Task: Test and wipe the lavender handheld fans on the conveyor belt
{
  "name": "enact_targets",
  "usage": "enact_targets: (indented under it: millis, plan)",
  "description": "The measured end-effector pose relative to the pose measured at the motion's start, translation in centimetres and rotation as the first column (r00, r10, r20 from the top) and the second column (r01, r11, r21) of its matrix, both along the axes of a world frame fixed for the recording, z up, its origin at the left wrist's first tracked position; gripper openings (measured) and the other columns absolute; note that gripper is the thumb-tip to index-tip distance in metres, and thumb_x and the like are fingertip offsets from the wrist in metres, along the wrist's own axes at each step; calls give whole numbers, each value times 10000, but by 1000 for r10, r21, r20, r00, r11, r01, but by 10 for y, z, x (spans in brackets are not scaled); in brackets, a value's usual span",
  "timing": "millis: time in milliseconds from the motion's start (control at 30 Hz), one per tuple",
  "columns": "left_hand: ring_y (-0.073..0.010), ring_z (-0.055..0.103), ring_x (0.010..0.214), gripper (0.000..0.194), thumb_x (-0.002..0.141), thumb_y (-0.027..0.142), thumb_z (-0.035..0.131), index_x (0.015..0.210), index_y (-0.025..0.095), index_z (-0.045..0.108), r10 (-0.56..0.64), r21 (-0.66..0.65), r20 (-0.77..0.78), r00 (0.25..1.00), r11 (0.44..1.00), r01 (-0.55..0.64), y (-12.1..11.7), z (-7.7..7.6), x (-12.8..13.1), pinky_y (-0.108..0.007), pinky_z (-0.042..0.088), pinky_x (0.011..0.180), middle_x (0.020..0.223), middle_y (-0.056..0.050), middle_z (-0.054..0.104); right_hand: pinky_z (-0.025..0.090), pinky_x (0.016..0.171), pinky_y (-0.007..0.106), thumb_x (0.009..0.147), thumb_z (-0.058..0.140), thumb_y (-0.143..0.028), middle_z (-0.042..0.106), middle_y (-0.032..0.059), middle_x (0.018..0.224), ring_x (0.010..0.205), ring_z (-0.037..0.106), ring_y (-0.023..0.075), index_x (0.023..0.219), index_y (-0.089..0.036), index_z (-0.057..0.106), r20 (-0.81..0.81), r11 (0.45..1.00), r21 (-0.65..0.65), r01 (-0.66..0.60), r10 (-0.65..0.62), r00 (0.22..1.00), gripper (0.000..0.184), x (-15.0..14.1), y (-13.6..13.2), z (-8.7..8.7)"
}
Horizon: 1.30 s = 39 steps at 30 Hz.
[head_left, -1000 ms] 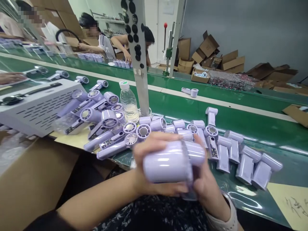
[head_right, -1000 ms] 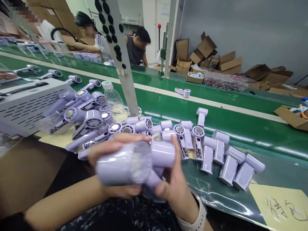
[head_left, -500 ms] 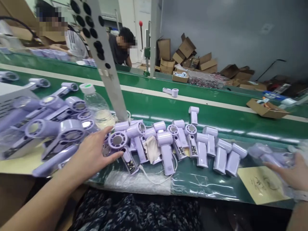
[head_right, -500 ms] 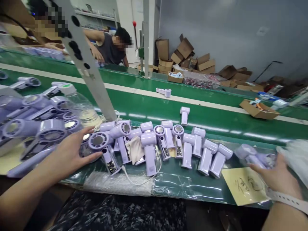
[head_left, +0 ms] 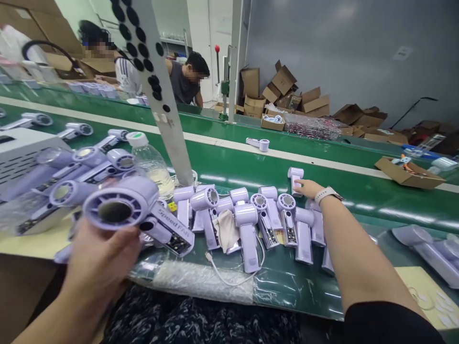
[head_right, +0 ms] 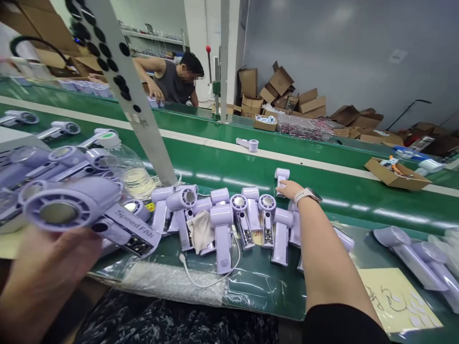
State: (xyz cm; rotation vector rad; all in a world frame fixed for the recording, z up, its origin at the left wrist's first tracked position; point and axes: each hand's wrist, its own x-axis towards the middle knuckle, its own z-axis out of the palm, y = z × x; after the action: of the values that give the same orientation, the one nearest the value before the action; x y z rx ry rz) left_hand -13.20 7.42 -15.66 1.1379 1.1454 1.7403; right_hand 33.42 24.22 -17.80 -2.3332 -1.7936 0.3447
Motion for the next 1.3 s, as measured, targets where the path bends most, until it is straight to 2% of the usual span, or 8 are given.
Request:
enact_targets:
  millis: [133,333,533,633,733,800,967,1300]
  plan:
    - [-247,709,1022,681,628,729,799,979,148,734,-339,-314,461,820,802,508,-13,-3,27,-320,617,876,1151,-118,753,542,997,475,991,658,-311,716,97,1184,1082,684,236,1112,-149,710,-17,996,-80,-49,47,999,208,-44,9,17]
    - [-157,697,747,445,784,554,794,985,161,741,-556,-120,435,708,744,658,-12,-14,35,-243,597,713,840,-47,740,571,849,383,1046,453,-324,743,62,1138,958,710,233,1435,-323,597,-133,969,119,-214,230,964,414,-107,-81,58]
    - [-254,724,1103,444,805,519,797,1129,218,747,-557,-1,637,533,690,723,-9,-19,53,-380,601,978,1185,-74,776,535,1019,542,1051,427,-308,566,116,1468,1303,580,320,1471,-317,552,-233,684,576,-448,663,712,439,-216,-200,20]
    - [-284,738,1073,542,748,613,799,1095,199,764,-470,-64,649,599,750,658,-11,-27,55,-403,601,980,1069,-79,804,593,931,512,1046,465,-317,665,179,1326,1150,679,320,1524,-181,414,-351,758,539,-367,599,720,499,-245,-221,-9]
    - [-344,719,1114,601,671,695,804,974,177,769,-418,-90,624,660,801,593,-8,-26,49,-469,581,1015,1013,-92,805,604,691,497,987,546,-215,734,160,907,774,707,325,1211,-98,609,-300,857,358,-371,482,824,260,-258,-223,-32]
    - [-366,702,1148,589,658,723,793,878,178,758,-405,-67,604,686,832,551,-4,-20,45,-488,574,1020,970,-88,801,586,751,519,918,573,-75,720,173,905,840,692,351,1041,-105,670,-213,847,263,-462,518,828,159,-262,-221,-41]
    - [-412,673,1183,695,548,834,773,785,182,734,-462,20,581,670,831,556,5,-6,47,-525,583,971,941,-105,780,563,840,360,994,539,-171,722,89,1035,938,685,231,1247,-175,664,-591,821,290,-492,558,582,282,-246,-219,-36]
    - [-331,732,1015,722,538,879,724,645,168,654,-506,96,600,620,814,572,20,-12,99,-453,611,881,950,-95,767,389,532,242,992,575,-496,492,-55,548,512,478,111,778,-205,564,-936,944,268,-193,303,181,361,-241,-229,-31]
